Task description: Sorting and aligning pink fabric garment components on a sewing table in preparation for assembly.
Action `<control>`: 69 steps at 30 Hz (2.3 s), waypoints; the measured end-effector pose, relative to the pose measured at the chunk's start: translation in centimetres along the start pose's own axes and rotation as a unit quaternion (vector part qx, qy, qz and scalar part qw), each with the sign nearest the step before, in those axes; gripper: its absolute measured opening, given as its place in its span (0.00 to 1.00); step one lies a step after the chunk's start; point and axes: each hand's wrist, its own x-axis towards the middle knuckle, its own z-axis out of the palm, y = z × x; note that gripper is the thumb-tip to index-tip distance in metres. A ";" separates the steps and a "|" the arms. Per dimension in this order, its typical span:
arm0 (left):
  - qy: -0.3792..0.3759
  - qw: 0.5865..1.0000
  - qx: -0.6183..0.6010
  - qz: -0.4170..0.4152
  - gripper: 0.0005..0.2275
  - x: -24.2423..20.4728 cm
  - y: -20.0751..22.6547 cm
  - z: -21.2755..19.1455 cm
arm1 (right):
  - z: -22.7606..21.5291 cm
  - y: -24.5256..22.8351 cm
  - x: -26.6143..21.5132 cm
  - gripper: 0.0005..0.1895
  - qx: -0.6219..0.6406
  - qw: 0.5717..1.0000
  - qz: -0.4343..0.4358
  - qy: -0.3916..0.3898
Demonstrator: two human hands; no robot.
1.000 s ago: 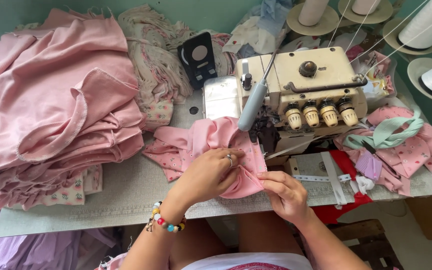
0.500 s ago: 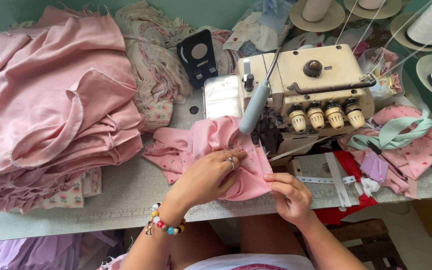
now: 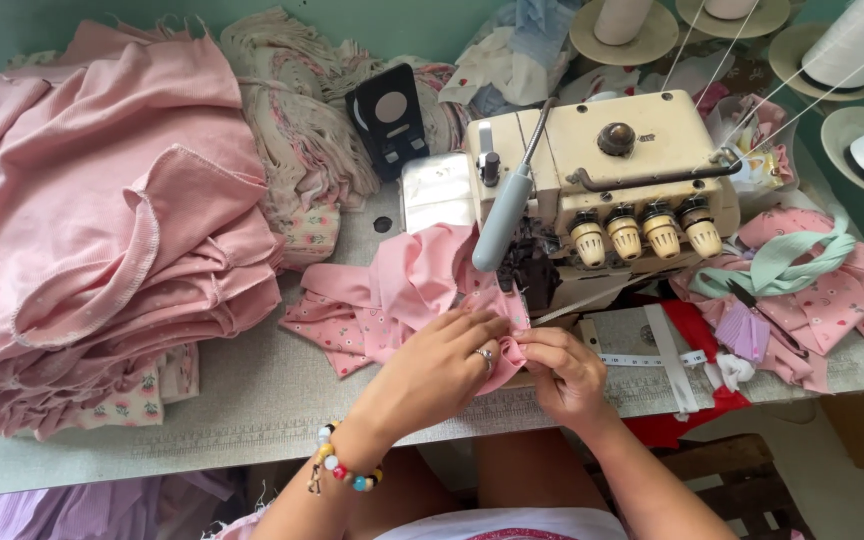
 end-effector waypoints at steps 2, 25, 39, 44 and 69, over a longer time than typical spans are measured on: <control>0.021 1.000 0.004 0.007 0.06 -0.6 0.2 0.8 | 0.0 -0.2 0.3 0.03 0.001 1.000 -0.006 0.001; -0.052 0.982 -0.175 -0.057 0.06 -0.2 -4.1 -2.0 | 0.0 0.7 0.3 0.03 -0.059 0.997 -0.037 0.021; -0.039 0.994 -0.065 -0.081 0.12 -0.8 -6.6 -3.2 | 1.1 2.4 1.4 0.03 -0.095 0.995 0.028 0.013; -0.039 0.996 -0.018 -0.074 0.12 -0.1 -0.3 -8.1 | 0.6 1.5 2.5 0.04 -0.119 0.992 0.030 -0.031; 0.228 0.958 0.173 0.021 0.04 -4.1 0.2 2.8 | -3.1 -6.1 -4.0 0.08 -0.023 0.994 -0.063 -0.081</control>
